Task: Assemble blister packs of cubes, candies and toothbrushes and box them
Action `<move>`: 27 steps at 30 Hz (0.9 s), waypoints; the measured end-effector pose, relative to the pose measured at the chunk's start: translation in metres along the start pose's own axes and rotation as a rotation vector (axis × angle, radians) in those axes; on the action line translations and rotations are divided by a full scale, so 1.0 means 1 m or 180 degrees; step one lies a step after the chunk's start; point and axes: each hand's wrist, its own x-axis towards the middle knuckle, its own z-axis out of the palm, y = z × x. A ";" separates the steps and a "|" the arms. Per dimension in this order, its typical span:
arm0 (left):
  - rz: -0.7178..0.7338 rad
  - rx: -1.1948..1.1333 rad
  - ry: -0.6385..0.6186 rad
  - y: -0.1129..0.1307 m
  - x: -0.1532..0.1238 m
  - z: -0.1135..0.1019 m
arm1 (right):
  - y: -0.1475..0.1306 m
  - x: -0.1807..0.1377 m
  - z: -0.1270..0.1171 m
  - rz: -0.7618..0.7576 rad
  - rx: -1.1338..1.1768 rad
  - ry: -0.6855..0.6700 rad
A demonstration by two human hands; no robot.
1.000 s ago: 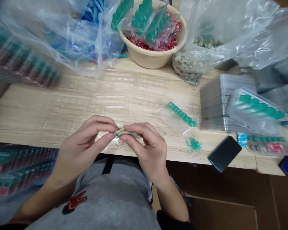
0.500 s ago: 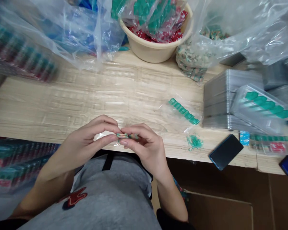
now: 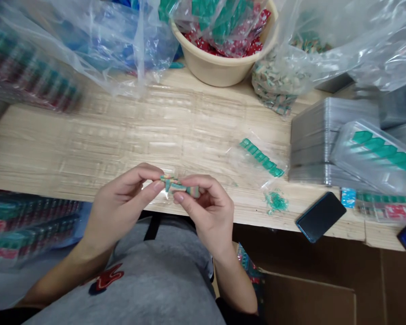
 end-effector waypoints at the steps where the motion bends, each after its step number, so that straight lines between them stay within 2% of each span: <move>1: 0.0045 -0.0002 -0.0041 0.001 -0.001 0.000 | 0.000 0.000 0.001 -0.0075 -0.0083 0.0025; 5: 0.0180 0.0065 -0.0141 0.004 -0.003 0.000 | -0.003 -0.001 0.003 -0.0350 -0.0438 0.0091; 10: 0.0382 0.0158 0.0011 0.002 -0.005 0.001 | -0.002 -0.004 0.005 -0.0498 -0.0764 0.0158; 14: 0.0586 0.0280 -0.0146 0.000 -0.007 0.001 | -0.001 -0.007 0.006 -0.0704 -0.0996 0.0223; 19: 0.0743 0.0406 -0.0135 -0.004 -0.006 0.001 | -0.005 -0.008 0.003 -0.0974 -0.1275 -0.0079; 23: 0.0564 0.0332 -0.0147 -0.008 -0.005 -0.001 | -0.005 -0.008 -0.003 -0.0463 -0.0903 -0.0386; 25: 0.0371 0.0229 -0.0130 -0.010 -0.006 -0.003 | -0.001 -0.007 -0.006 -0.0084 -0.0484 -0.0290; 27: 0.0110 0.0094 -0.0263 -0.009 -0.007 -0.002 | 0.004 -0.007 -0.006 0.0119 -0.0093 0.0001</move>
